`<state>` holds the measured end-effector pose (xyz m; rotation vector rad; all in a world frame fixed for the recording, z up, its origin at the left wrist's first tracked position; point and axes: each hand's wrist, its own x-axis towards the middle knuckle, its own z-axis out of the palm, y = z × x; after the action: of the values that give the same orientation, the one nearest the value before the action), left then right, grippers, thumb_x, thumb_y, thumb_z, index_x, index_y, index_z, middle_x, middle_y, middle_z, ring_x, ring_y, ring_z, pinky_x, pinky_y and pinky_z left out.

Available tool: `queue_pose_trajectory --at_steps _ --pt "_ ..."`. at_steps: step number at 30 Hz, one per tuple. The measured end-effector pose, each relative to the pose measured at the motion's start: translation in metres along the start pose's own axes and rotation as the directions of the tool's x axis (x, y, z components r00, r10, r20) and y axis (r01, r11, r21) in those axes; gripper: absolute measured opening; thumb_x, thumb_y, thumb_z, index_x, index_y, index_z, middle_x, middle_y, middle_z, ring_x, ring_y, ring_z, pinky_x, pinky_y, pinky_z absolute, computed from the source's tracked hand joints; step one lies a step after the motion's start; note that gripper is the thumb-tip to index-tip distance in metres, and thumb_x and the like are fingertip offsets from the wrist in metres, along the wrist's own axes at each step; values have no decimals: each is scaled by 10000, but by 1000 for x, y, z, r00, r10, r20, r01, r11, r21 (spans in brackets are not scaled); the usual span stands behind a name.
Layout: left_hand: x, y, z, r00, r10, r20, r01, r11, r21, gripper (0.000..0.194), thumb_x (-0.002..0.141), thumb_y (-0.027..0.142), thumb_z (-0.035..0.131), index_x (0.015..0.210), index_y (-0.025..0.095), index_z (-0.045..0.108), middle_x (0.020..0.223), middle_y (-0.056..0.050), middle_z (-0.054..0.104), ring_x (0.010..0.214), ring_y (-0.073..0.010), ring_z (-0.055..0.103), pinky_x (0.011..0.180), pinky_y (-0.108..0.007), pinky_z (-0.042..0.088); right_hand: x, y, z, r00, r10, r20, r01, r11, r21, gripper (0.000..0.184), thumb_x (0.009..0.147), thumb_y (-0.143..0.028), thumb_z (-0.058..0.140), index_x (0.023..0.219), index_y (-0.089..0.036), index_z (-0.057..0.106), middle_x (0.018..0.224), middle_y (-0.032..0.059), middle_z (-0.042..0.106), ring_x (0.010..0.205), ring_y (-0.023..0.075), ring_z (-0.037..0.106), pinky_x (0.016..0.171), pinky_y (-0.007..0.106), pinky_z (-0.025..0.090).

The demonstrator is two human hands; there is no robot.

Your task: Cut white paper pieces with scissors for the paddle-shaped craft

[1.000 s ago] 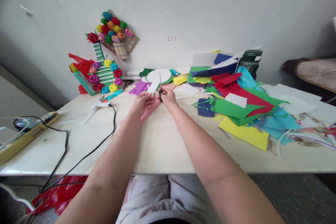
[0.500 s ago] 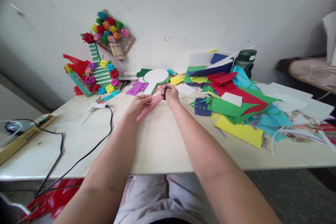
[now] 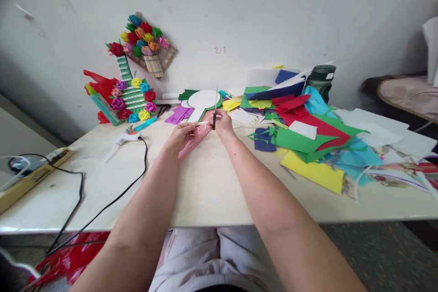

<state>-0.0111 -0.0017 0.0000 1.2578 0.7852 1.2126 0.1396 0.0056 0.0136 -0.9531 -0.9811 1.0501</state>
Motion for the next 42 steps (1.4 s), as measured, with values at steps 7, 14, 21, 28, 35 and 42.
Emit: queue_pose_trajectory --at_steps 7,14,21,28,35,42 --pt "1 -1 1 995 76 -62 -74 997 34 266 608 357 688 583 123 565 508 -10 524 447 -65 475 438 -188 360 0 2 1 999 -16 51 15 1000 18 247 572 -141 630 772 -190 494 468 -89 515 369 56 484 370 159 407" --pt "2 -2 1 984 125 -124 -133 989 -61 239 609 340 688 666 123 605 587 -12 570 499 -70 522 499 -200 406 -12 -4 5 977 50 205 -45 999 -29 284 561 -228 679 764 -186 485 468 -71 527 361 71 492 301 143 285" --pt "4 -1 -1 976 107 -192 -140 976 -169 260 596 281 699 772 110 615 625 -18 600 543 -85 564 567 -219 453 -13 0 1 914 70 399 -41 996 -80 296 595 -381 669 729 -159 526 499 -31 568 363 61 482 280 142 191" --pt "9 -7 -10 962 87 -260 -141 970 -198 211 638 246 633 784 99 590 605 -37 612 531 -120 582 568 -260 475 -8 -10 -19 845 201 495 -99 969 -225 394 680 -501 566 794 -124 574 492 17 596 339 70 478 264 158 208" --pt "9 -8 -11 959 70 -275 -137 963 -234 186 673 254 564 798 119 531 776 -118 657 721 -218 640 664 -348 487 2 -8 -36 698 310 645 18 893 -449 382 678 -494 585 687 -116 533 477 30 586 344 78 492 276 162 235" --pt "8 -7 -11 939 14 -345 -114 956 -271 190 675 267 564 809 136 532 825 -104 651 748 -220 635 681 -374 492 1 -16 -42 628 404 665 72 821 -567 393 714 -473 558 846 -104 580 483 1 570 324 52 437 292 170 253"
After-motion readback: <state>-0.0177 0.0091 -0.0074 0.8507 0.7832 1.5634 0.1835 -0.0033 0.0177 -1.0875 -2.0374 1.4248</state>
